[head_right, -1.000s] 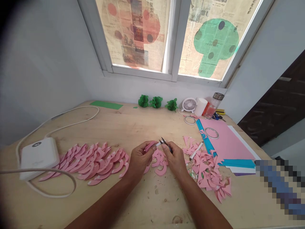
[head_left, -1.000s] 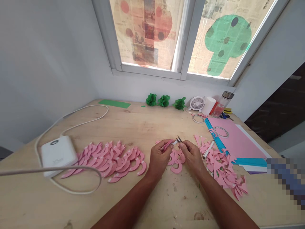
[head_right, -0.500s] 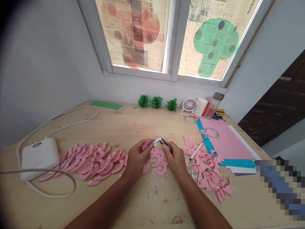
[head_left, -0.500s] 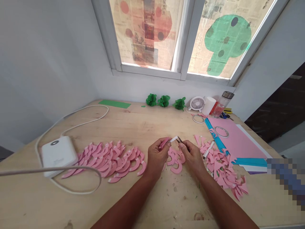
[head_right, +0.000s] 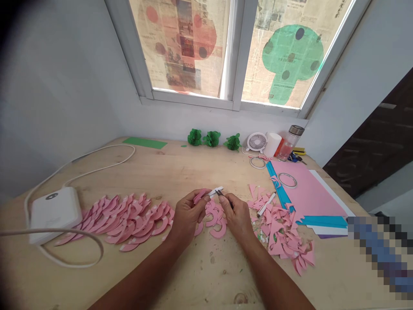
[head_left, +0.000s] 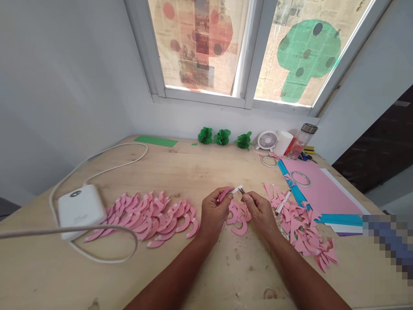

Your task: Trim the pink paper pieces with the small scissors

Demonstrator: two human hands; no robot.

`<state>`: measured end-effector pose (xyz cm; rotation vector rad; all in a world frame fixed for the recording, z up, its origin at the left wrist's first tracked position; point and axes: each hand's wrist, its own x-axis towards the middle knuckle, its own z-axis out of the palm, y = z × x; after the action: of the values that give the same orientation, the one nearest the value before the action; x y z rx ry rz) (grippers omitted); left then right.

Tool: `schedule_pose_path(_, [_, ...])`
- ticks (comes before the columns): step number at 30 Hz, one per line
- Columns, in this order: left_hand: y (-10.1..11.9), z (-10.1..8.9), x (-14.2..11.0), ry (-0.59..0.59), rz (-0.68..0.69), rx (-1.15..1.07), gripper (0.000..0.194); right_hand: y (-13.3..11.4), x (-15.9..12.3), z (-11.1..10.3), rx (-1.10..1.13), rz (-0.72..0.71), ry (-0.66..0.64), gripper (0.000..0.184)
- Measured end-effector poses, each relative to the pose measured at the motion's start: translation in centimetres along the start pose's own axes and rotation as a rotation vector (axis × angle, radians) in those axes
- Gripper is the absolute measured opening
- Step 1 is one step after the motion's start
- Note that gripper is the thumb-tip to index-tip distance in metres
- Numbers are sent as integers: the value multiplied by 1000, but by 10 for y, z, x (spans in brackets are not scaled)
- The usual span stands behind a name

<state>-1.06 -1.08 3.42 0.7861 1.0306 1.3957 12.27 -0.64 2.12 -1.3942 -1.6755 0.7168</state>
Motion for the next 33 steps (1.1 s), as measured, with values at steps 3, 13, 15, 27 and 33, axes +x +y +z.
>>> schedule_pose_path(3, [-1, 0, 0, -8, 8, 0, 28, 0, -1, 0, -5, -2, -1, 40])
schedule_pose_path(13, [-3, -1, 1, -28, 5, 13, 25, -1, 0, 0, -7, 2, 6, 39])
schedule_pose_path(15, [-3, -1, 1, -28, 1, 18, 25, -1, 0, 0, -6, 6, 3, 39])
schedule_pose_path(27, [-4, -2, -1, -44, 3, 4, 24, 1, 0, -1, -36, 5, 23, 41])
schedule_pose_path(33, [-2, -1, -2, -34, 5, 14, 22, -2, -1, -2, -57, 12, 44, 39])
